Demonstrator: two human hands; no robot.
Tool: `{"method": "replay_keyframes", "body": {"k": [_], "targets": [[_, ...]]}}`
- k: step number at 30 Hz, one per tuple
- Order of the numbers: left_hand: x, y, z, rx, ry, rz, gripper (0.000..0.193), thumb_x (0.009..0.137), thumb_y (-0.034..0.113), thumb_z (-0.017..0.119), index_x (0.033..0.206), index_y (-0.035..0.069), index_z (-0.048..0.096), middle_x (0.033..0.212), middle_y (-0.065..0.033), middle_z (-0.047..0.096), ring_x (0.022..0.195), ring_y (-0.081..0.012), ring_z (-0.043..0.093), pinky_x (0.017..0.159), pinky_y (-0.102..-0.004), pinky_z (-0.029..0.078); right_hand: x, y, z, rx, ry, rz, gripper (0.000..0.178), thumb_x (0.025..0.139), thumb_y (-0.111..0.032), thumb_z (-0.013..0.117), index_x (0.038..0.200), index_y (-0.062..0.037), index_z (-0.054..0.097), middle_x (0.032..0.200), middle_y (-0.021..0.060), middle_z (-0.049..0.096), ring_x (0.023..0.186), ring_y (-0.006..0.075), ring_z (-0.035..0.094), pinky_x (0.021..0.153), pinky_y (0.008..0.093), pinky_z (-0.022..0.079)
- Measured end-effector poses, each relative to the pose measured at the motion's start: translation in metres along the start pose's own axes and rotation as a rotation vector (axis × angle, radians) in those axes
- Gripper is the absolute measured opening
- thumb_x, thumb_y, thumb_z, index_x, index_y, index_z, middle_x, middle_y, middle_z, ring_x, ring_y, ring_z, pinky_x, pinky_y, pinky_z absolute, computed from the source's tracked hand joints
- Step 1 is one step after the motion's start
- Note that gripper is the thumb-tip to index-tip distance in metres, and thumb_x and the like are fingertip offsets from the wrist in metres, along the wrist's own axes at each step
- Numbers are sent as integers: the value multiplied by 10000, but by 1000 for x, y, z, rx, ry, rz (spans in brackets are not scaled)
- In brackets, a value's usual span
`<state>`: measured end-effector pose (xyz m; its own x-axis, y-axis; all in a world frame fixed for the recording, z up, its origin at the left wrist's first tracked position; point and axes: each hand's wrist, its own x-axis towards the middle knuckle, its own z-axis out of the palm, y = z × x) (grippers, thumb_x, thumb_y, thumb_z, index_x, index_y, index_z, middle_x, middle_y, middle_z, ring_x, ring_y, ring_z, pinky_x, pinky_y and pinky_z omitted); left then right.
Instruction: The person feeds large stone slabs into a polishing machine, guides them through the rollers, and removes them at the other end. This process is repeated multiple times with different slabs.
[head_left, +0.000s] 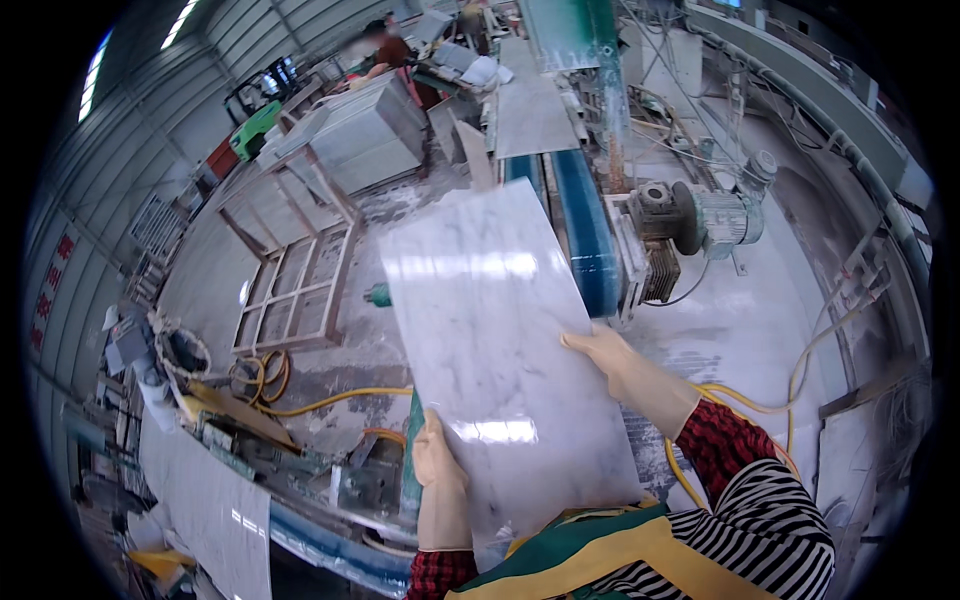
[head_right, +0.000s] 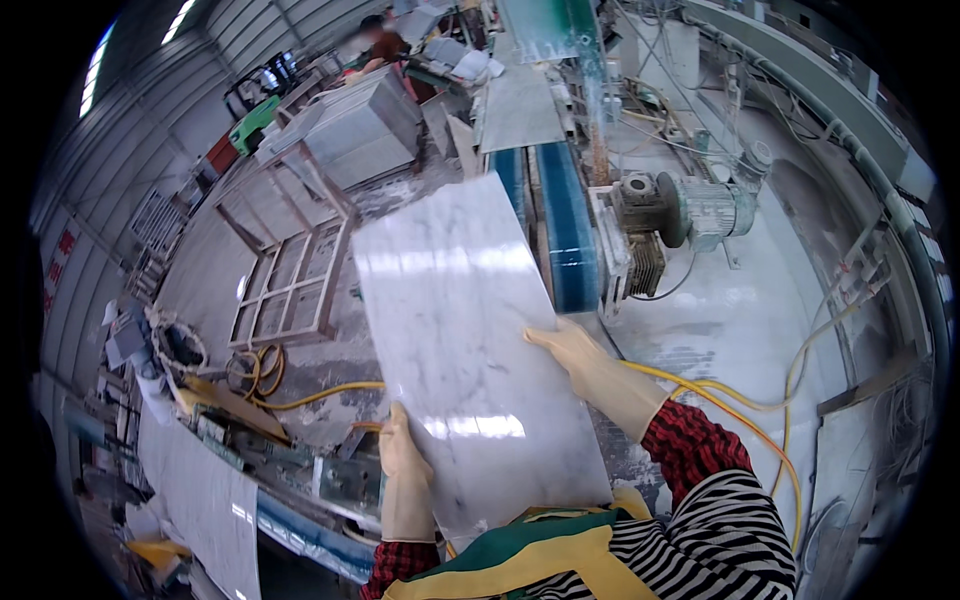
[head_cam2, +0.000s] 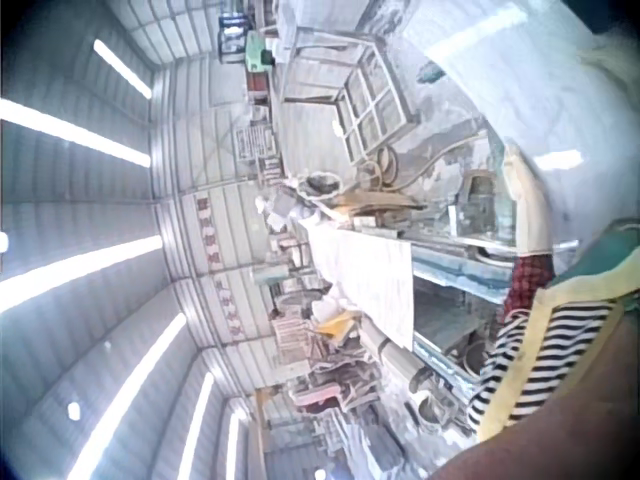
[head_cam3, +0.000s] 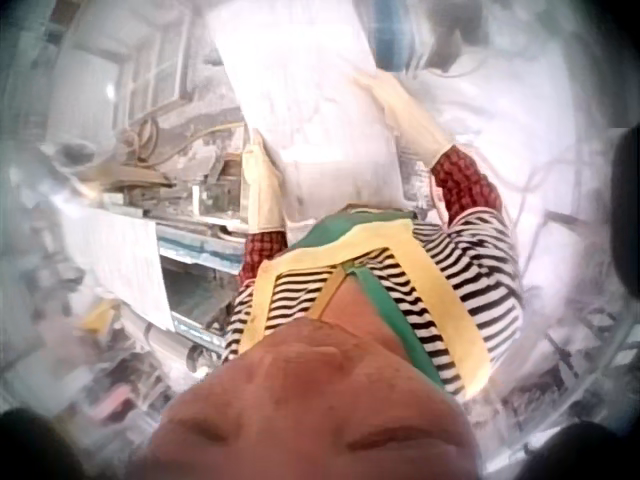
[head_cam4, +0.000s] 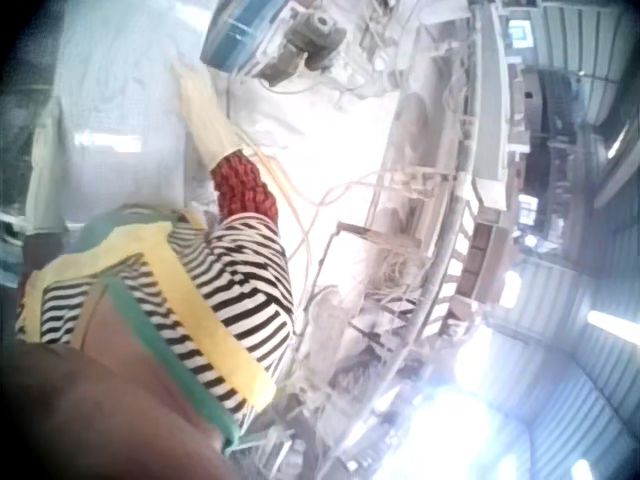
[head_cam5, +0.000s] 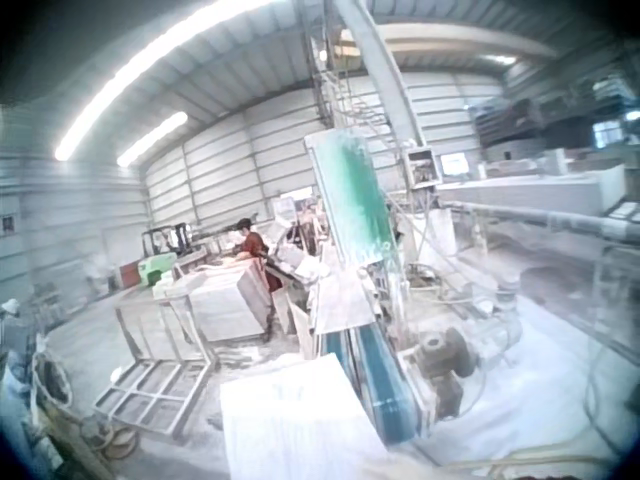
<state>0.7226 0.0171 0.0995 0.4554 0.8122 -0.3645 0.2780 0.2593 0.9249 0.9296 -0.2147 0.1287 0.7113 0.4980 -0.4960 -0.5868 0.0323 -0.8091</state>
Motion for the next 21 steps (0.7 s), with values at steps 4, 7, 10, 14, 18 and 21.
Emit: {"method": "replay_keyframes", "body": {"k": [4, 7, 10, 14, 18, 21], "targets": [[58, -35, 49, 154, -200, -71, 708, 1076, 587, 542, 1376, -37, 690, 1375, -161, 707, 1169, -250, 680, 1045, -364, 516, 34, 19, -49, 125, 143, 10, 433, 994, -278, 751, 1339, -29, 672, 1189, 117, 742, 1060, 256, 729, 878, 441, 606], [86, -35, 88, 278, -224, -73, 656, 1056, 521, 599, 1433, -14, 652, 1419, -150, 678, 1270, -266, 630, 1124, -385, 467, 56, 13, -72, 132, 191, 44, 468, 992, -259, 755, 1391, -44, 641, 1291, 116, 722, 1130, 267, 716, 924, 471, 613], [110, -27, 135, 289, -293, -128, 695, 1089, 556, 525, 1467, -16, 632, 1426, -147, 696, 1283, -257, 649, 1108, -374, 475, 92, -4, -88, 145, 310, 134, 467, 988, -279, 767, 1372, -42, 646, 1278, 118, 728, 1141, 275, 716, 949, 477, 605], [156, 2, 178, 193, -391, -166, 671, 1100, 527, 521, 1471, -23, 625, 1418, -153, 698, 1277, -263, 655, 1105, -384, 477, 135, -34, -89, 103, 454, 155, 445, 996, -286, 762, 1354, -45, 652, 1278, 122, 729, 1150, 287, 716, 988, 475, 592], [189, 23, 213, 317, -455, -118, 643, 1108, 500, 508, 1458, -26, 627, 1399, -171, 701, 1258, -267, 662, 1103, -378, 485, 202, -29, -123, 119, 490, 161, 433, 1013, -293, 748, 1368, -63, 658, 1290, 124, 728, 1157, 304, 714, 1009, 458, 585], [201, 51, 224, 362, -545, -116, 627, 1108, 482, 515, 1461, -26, 617, 1392, -161, 701, 1259, -252, 658, 1103, -381, 494, 214, 8, -166, -515, 422, -353, 430, 1036, -295, 722, 1399, -73, 660, 1274, 115, 738, 1166, 287, 711, 1023, 421, 578]]}}
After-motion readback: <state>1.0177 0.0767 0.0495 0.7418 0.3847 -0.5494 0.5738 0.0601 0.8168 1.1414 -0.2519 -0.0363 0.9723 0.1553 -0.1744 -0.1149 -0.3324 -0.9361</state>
